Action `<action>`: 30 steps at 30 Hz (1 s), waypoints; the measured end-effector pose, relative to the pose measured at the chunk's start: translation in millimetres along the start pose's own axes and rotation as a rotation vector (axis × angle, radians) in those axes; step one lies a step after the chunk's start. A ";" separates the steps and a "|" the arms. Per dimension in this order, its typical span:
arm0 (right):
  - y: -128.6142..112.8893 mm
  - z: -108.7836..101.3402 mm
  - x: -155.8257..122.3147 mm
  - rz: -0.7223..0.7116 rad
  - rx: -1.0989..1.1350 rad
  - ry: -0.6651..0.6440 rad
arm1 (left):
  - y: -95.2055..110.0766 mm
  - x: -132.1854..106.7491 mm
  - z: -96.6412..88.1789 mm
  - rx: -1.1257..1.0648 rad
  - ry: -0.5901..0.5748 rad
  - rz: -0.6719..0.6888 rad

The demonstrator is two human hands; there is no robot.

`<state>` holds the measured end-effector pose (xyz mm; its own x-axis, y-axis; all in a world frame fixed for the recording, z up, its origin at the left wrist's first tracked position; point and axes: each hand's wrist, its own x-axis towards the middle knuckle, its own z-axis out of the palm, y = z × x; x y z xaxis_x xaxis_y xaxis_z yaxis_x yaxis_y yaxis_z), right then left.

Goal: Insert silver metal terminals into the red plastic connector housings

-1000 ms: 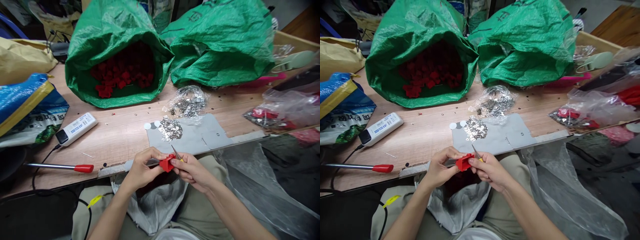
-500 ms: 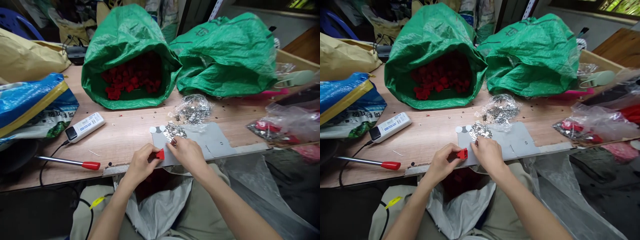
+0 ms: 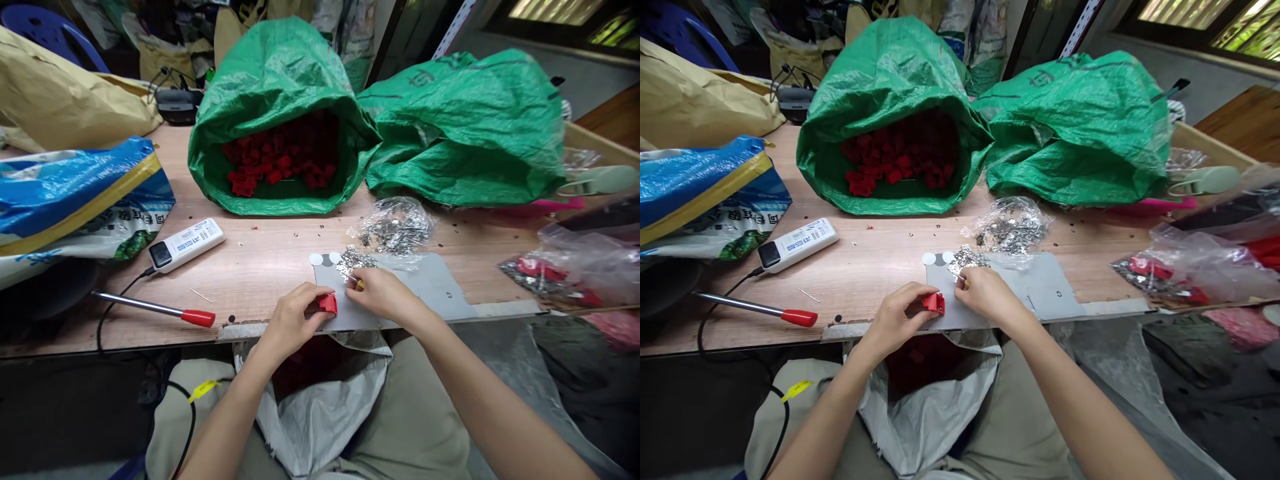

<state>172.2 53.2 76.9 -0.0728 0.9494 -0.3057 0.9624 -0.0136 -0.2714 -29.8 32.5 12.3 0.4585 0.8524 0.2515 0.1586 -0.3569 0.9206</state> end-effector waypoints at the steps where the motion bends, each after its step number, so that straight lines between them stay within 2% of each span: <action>1: 3.8 1.9 -3.5 -0.019 0.035 0.026 | 0.8 -0.2 -0.2 0.005 -0.004 0.004; 4: 12.7 14.6 -16.4 -0.016 0.225 0.119 | 2.8 -1.2 0.0 0.006 0.004 0.009; 6: 13.3 28.5 -23.9 0.029 0.486 0.172 | 3.1 -2.1 0.8 0.020 0.025 0.005; 9: 4.7 50.8 -29.5 0.106 0.896 0.219 | 1.4 -3.0 2.3 0.040 0.047 -0.009; 11: -3.2 61.4 -29.7 0.145 1.020 0.240 | -0.1 -3.2 3.1 0.049 0.058 -0.016; 15: -10.8 67.0 -28.1 0.198 1.013 0.267 | -0.5 -3.2 3.9 0.073 0.086 -0.023; 20: -9.5 62.7 -27.2 0.211 0.986 0.224 | 1.3 -2.7 2.9 0.124 0.096 0.014; 26: -16.9 64.3 -27.5 0.189 0.770 0.270 | -0.6 -4.4 1.5 0.163 0.073 0.033; 30: -19.9 56.7 -34.7 0.069 0.562 0.297 | -1.5 -5.2 1.7 0.157 0.049 0.069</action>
<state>140.8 2.7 41.2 0.1380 0.9859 -0.0951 0.6725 -0.1638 -0.7217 -31.0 27.9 9.1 0.4303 0.8401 0.3304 0.2645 -0.4673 0.8436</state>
